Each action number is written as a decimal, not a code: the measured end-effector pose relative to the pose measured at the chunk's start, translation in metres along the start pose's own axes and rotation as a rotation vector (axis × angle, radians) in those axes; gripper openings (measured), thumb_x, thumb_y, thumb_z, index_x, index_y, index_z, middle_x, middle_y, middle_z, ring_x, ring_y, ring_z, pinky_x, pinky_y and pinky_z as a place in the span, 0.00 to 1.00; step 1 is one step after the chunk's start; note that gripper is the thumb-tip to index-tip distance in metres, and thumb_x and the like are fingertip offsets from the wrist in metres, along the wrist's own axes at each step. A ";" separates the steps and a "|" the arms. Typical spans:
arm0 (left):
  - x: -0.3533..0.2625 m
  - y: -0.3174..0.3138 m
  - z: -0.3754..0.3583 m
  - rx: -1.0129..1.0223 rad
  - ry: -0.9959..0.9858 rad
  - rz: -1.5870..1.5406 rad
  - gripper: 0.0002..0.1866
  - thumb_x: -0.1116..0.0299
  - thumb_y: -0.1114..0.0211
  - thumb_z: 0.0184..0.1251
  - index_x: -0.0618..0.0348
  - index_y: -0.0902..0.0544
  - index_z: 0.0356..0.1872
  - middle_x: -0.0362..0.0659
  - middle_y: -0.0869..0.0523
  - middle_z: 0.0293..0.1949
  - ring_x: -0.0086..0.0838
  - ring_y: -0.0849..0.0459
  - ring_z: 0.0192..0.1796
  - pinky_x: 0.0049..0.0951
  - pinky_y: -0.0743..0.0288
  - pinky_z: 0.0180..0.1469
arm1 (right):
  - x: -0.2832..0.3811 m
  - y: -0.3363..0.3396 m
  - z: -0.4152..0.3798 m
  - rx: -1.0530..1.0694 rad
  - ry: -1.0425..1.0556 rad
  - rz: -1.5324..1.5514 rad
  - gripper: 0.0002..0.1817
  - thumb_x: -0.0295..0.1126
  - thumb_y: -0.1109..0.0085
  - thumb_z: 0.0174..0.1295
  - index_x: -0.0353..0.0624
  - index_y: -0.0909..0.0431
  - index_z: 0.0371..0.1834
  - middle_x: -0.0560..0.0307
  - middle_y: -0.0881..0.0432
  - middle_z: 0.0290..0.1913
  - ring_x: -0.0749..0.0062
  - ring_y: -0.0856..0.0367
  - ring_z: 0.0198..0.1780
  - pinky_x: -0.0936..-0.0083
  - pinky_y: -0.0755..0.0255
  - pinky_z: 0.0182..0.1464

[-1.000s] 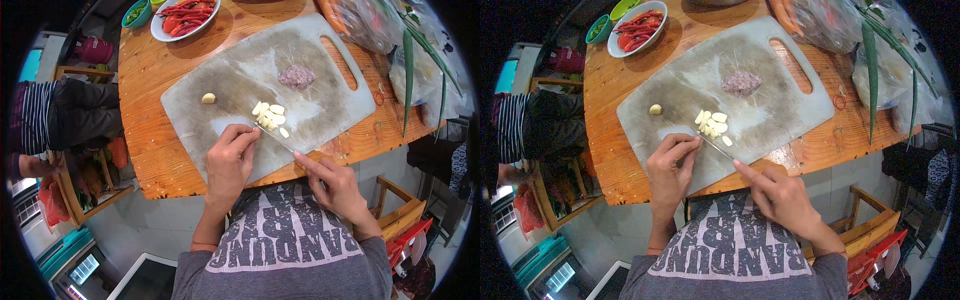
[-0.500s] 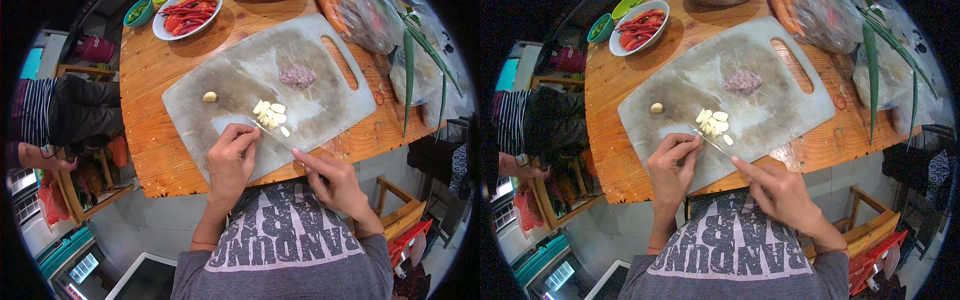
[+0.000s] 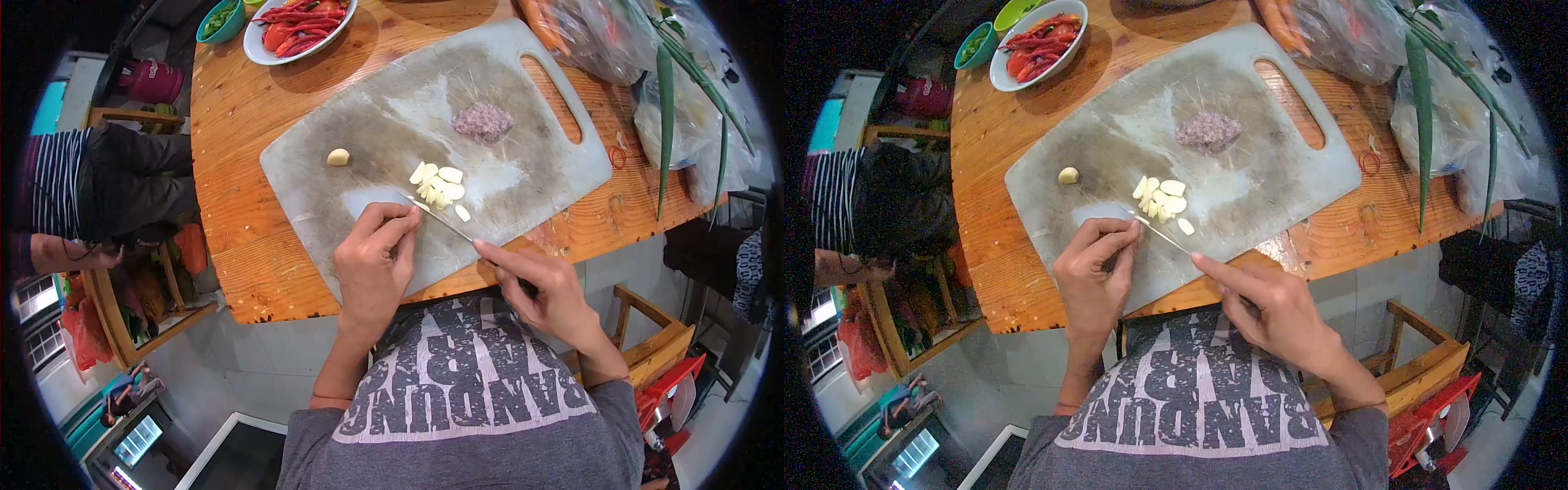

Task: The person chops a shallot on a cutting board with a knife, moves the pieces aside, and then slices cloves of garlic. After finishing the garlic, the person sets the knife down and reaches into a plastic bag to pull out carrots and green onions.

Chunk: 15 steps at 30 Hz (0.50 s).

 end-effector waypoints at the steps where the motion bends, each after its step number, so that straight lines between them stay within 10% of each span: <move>1: 0.000 0.000 0.000 -0.005 0.009 -0.003 0.09 0.82 0.27 0.60 0.63 0.08 0.40 0.44 0.10 0.38 0.29 0.10 0.37 0.27 0.19 0.39 | -0.003 0.000 0.001 -0.035 0.021 0.038 0.27 0.19 0.39 0.63 0.46 0.19 0.67 0.48 0.14 0.31 0.62 0.18 0.29 0.68 0.23 0.36; 15: 0.003 0.001 -0.002 -0.029 0.001 -0.007 0.08 0.83 0.27 0.59 0.63 0.09 0.38 0.44 0.10 0.38 0.28 0.11 0.36 0.26 0.19 0.39 | -0.006 0.004 -0.008 -0.064 0.032 0.131 0.27 0.18 0.39 0.62 0.46 0.18 0.66 0.48 0.14 0.32 0.64 0.18 0.28 0.69 0.24 0.36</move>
Point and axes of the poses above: each hand's wrist, its own z-axis towards the middle knuckle, its own y-axis out of the back of the hand, x = y × z, the point moved 7 cm from there along z, towards the middle knuckle
